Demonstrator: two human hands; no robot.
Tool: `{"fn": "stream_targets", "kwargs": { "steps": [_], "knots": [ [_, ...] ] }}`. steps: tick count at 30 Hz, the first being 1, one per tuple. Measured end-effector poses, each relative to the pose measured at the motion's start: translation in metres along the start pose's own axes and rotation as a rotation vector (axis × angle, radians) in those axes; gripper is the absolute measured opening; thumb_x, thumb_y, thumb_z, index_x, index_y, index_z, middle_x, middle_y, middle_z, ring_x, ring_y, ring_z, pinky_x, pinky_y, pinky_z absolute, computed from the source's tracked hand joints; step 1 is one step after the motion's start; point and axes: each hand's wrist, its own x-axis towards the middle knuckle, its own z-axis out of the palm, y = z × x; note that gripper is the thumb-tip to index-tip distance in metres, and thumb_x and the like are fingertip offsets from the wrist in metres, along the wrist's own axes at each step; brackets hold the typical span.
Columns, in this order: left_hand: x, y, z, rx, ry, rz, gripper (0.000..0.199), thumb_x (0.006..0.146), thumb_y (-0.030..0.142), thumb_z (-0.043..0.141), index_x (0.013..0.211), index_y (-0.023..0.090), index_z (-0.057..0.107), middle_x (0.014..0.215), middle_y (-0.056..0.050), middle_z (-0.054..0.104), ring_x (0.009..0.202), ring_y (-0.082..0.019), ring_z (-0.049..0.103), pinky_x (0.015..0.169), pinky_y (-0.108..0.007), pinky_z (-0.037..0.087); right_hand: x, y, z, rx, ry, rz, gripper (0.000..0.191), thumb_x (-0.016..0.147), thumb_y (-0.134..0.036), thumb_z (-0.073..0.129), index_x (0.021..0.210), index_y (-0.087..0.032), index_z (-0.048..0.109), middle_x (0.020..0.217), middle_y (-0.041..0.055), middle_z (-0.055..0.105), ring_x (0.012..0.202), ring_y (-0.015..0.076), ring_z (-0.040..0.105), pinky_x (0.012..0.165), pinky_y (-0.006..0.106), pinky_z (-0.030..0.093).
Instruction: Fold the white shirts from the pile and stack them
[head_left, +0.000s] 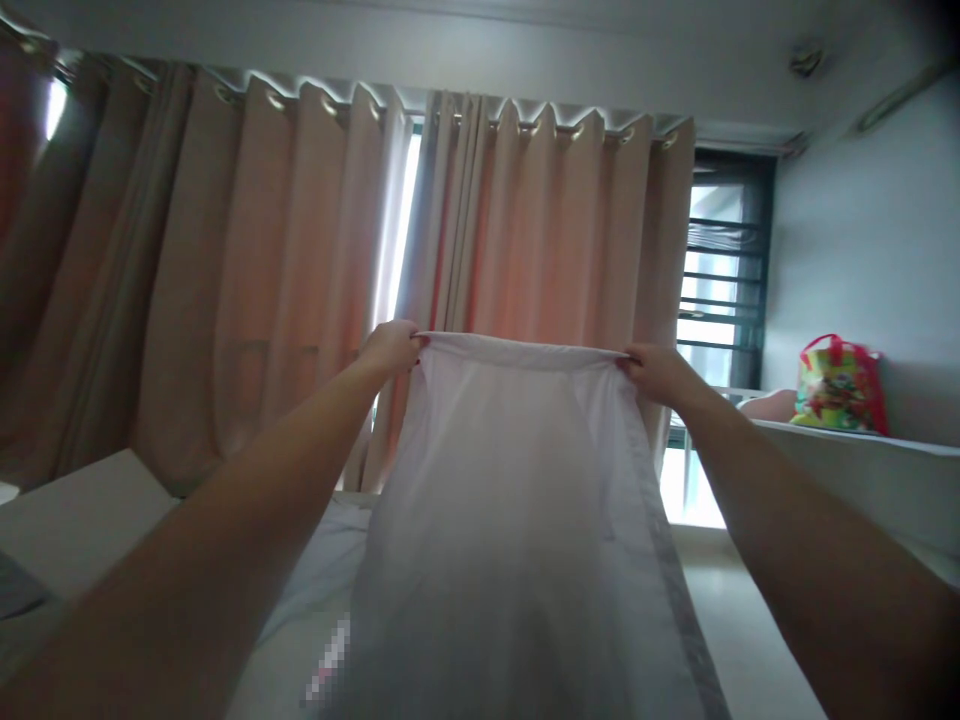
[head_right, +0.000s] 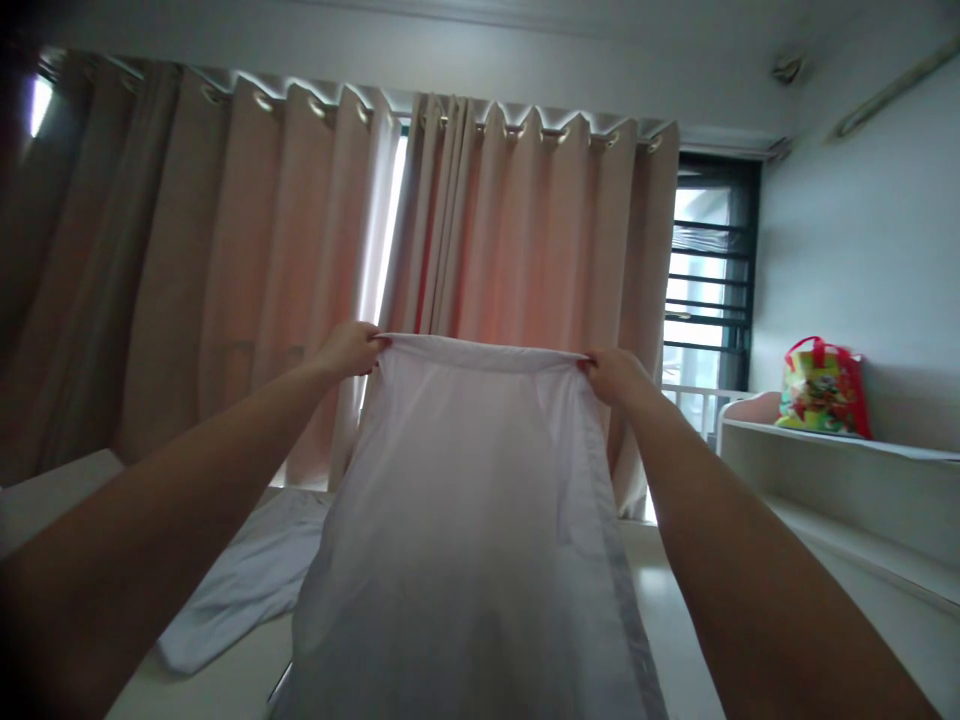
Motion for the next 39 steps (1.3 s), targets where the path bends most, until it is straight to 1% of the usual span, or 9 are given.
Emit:
{"fn": "stream_targets", "kwargs": {
  "steps": [5,10,17,21,26,31,34,36,39],
  "knots": [
    [-0.004,-0.001,-0.001,-0.184,-0.108,-0.101,0.036,0.079,0.044,0.045,0.083,0.013,0.063,0.063,-0.006,0.062,0.053,-0.013,0.058,0.055,-0.026,0.046,-0.006,-0.001,-0.004,0.051,-0.011,0.01,0.03,0.084,-0.03,0.038,0.093,-0.017,0.064,0.091,0.0095,0.065,0.083,0.0217,0.058,0.067,0.029,0.04],
    [-0.013,-0.008,0.011,-0.323,-0.184,-0.183,0.032,0.078,0.041,0.047,0.086,0.013,0.062,0.07,-0.006,0.063,0.055,-0.012,0.058,0.051,-0.024,0.046,-0.011,0.001,0.013,0.074,-0.079,0.03,0.031,0.084,-0.031,0.039,0.09,-0.016,0.065,0.091,0.011,0.065,0.083,0.0219,0.058,0.067,0.028,0.04],
    [-0.009,-0.034,0.046,-0.024,-0.105,-0.071,0.033,0.076,0.041,0.045,0.076,0.014,0.064,0.067,-0.005,0.062,0.059,-0.013,0.055,0.051,-0.022,0.039,-0.015,0.001,0.047,0.247,-0.212,0.067,0.03,0.083,-0.032,0.042,0.089,-0.014,0.066,0.082,0.009,0.065,0.075,0.0192,0.058,0.063,0.025,0.04],
    [-0.005,-0.05,0.079,0.014,-0.202,-0.069,0.034,0.077,0.043,0.043,0.076,0.015,0.064,0.068,-0.004,0.061,0.06,-0.013,0.055,0.049,-0.02,0.037,-0.019,0.001,0.076,0.417,-0.384,0.178,0.032,0.083,-0.036,0.042,0.09,-0.014,0.065,0.068,0.0058,0.063,0.054,0.0146,0.055,0.049,0.023,0.039],
    [-0.003,-0.066,0.135,0.012,-0.4,-0.161,0.035,0.079,0.044,0.041,0.082,0.015,0.061,0.058,-0.003,0.058,0.047,-0.012,0.053,0.044,-0.02,0.037,-0.017,0.005,0.135,0.428,-0.517,0.196,0.037,0.084,-0.04,0.04,0.084,-0.012,0.064,0.053,0.0039,0.057,0.043,0.0129,0.05,0.042,0.022,0.037],
    [-0.002,-0.084,0.204,-0.053,-0.559,-0.304,0.033,0.08,0.039,0.039,0.079,0.013,0.059,0.049,-0.002,0.053,0.041,-0.012,0.052,0.041,-0.02,0.038,-0.013,0.003,0.217,0.392,-0.596,0.253,0.038,0.085,-0.041,0.038,0.086,-0.012,0.063,0.051,0.0041,0.057,0.042,0.0128,0.051,0.043,0.022,0.038],
    [0.003,-0.095,0.245,-0.212,-0.535,-0.415,0.03,0.081,0.035,0.04,0.079,0.012,0.058,0.05,-0.002,0.053,0.042,-0.012,0.053,0.041,-0.02,0.039,-0.006,0.003,0.271,0.32,-0.573,0.265,0.041,0.085,-0.042,0.037,0.082,-0.012,0.064,0.052,0.0053,0.058,0.045,0.0137,0.053,0.048,0.023,0.039],
    [0.009,-0.101,0.271,-0.264,-0.459,-0.469,0.028,0.08,0.034,0.043,0.081,0.011,0.058,0.05,-0.002,0.052,0.042,-0.012,0.052,0.041,-0.021,0.038,0.002,0.002,0.306,0.258,-0.494,0.263,0.041,0.084,-0.043,0.037,0.081,-0.012,0.065,0.058,0.0077,0.061,0.053,0.0159,0.056,0.054,0.025,0.04],
    [0.021,-0.111,0.315,-0.304,-0.352,-0.541,0.028,0.081,0.034,0.041,0.088,0.013,0.058,0.052,-0.002,0.053,0.041,-0.011,0.051,0.039,-0.02,0.035,0.017,0.001,0.356,0.16,-0.352,0.267,0.042,0.084,-0.043,0.036,0.085,-0.013,0.065,0.078,0.0132,0.065,0.073,0.0212,0.059,0.063,0.027,0.04]
  ]
}}
